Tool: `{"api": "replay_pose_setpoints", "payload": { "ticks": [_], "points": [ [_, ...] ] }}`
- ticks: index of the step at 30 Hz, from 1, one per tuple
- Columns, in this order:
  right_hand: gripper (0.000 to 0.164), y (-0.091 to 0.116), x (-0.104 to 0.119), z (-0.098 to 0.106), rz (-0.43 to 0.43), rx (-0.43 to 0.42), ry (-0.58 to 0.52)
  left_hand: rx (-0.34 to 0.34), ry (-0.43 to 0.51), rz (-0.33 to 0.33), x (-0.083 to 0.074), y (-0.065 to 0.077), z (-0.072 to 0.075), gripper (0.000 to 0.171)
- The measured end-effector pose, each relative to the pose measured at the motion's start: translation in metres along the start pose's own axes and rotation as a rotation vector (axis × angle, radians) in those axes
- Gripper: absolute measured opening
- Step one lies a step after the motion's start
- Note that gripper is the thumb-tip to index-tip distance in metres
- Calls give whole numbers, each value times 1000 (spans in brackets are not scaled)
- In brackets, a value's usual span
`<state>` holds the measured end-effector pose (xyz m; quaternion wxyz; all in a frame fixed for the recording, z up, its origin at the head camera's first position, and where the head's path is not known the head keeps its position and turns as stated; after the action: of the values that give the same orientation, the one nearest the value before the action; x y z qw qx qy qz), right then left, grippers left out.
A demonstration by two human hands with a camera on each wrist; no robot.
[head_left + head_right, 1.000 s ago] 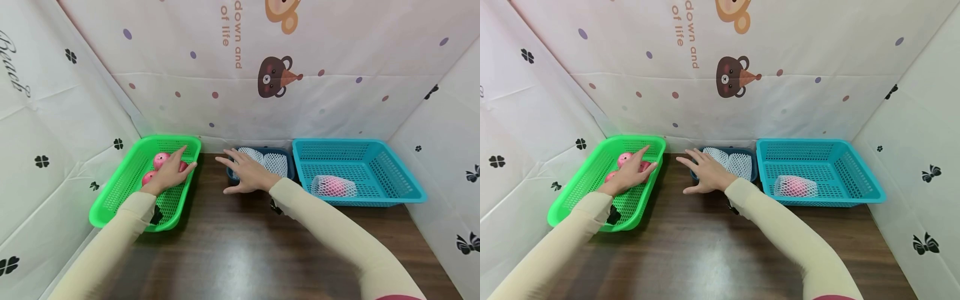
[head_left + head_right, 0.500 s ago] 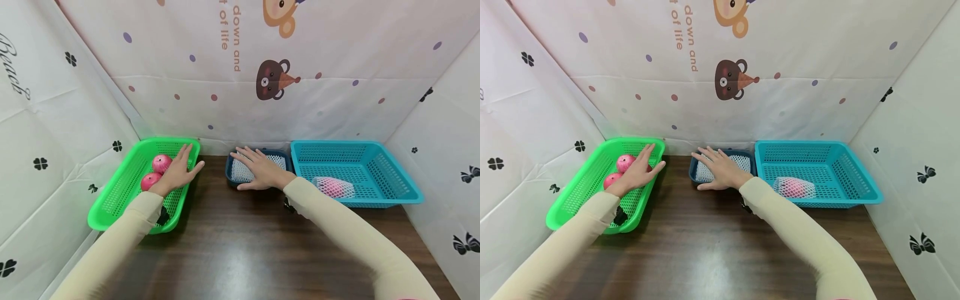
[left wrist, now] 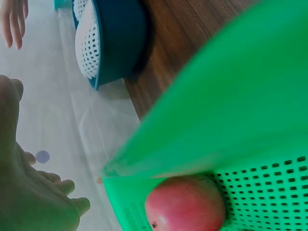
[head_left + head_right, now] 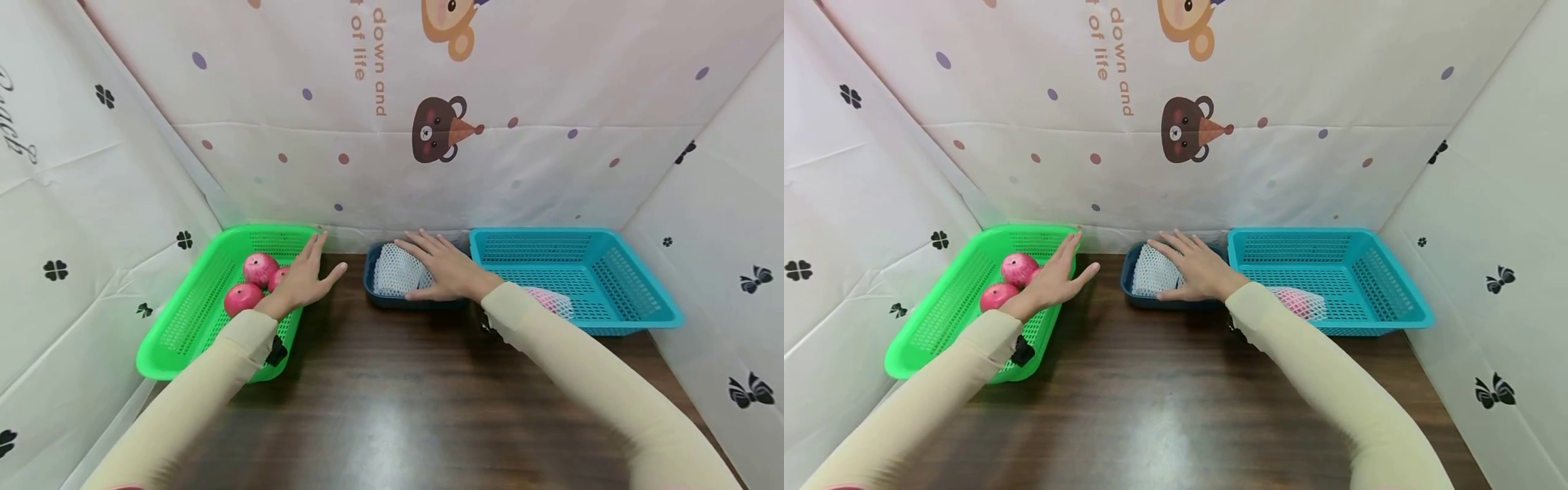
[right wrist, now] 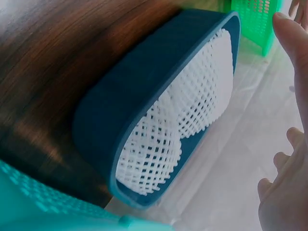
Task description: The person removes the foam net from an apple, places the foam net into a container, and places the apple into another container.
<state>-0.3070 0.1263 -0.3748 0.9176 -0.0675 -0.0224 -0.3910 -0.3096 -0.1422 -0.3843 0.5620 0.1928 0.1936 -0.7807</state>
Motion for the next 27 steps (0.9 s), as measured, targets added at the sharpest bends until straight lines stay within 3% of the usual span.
{"api": "replay_pose_setpoints", "payload": {
  "ticks": [20, 27],
  "points": [
    [107, 29, -37, 17, -96, -23, 38, 9, -27, -57, -39, -13, -4, 91],
    [107, 38, -50, 21, -122, -16, 19, 15, -17, -89, -58, -19, -17, 91]
  ]
}}
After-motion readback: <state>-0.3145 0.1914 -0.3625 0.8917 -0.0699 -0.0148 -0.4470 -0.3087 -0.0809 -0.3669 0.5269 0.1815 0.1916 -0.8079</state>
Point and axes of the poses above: each hand's wrist, its own y-axis away from the middle knuckle, its own z-axis out of the back of the hand, x = y × z, the point moved 7 cm from there along -y, towards the middle knuckle, and after that the axes turned 2 degrees about y, right-handed, at the moved point
